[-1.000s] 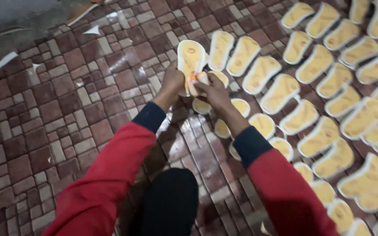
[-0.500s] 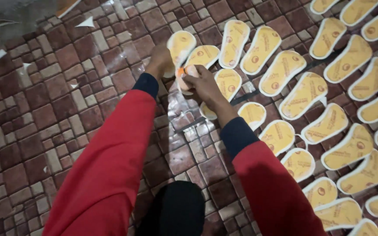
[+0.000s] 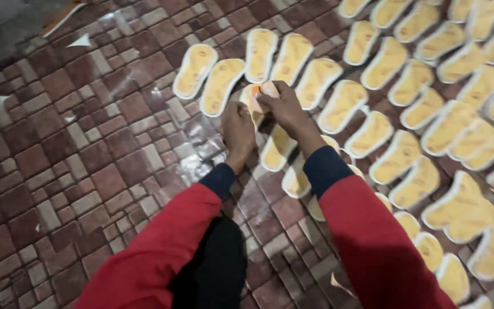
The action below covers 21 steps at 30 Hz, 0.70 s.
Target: The person sits on a tiled floor and applies a white adhesive to the edges of yellow shoe insoles using a sponge. They dip the sponge into a small metal bowl of glue and rub it along the perimeter of each insole, handling them one at a time from a large batch laid out on the floor.
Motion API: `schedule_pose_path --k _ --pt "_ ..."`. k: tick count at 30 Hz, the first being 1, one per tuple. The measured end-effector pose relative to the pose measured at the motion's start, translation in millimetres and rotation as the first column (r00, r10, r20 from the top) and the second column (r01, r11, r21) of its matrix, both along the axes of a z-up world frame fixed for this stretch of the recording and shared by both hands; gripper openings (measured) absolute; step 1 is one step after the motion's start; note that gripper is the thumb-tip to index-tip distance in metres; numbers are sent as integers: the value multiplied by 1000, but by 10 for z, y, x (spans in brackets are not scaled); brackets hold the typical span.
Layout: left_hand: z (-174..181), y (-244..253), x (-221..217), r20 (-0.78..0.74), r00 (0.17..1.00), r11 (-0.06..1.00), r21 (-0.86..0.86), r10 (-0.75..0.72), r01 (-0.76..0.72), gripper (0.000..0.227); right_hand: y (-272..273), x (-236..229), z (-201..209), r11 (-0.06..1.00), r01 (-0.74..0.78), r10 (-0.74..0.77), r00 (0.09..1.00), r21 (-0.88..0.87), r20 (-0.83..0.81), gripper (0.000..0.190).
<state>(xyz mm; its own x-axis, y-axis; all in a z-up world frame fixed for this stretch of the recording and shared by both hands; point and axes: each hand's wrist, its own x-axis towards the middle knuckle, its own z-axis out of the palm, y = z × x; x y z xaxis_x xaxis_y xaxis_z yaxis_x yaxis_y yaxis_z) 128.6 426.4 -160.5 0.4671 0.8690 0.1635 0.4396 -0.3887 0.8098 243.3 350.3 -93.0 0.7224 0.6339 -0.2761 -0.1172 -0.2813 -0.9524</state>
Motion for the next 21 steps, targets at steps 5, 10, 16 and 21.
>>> schedule_pose_path --k 5,10,16,21 --pt "185 -938 -95 29 976 972 -95 -214 216 16 -919 354 -38 995 68 -62 994 -70 91 51" --pt "157 -1873 -281 -19 942 932 -149 -336 329 20 -1881 383 318 965 148 -108 977 -219 186 51" --pt "-236 -2537 -901 -182 861 837 208 -475 505 20 -2551 324 320 963 198 -152 960 -186 234 48" --pt "-511 -2530 -981 -233 756 713 252 -612 655 21 -2616 132 526 982 163 -143 970 -91 194 53"
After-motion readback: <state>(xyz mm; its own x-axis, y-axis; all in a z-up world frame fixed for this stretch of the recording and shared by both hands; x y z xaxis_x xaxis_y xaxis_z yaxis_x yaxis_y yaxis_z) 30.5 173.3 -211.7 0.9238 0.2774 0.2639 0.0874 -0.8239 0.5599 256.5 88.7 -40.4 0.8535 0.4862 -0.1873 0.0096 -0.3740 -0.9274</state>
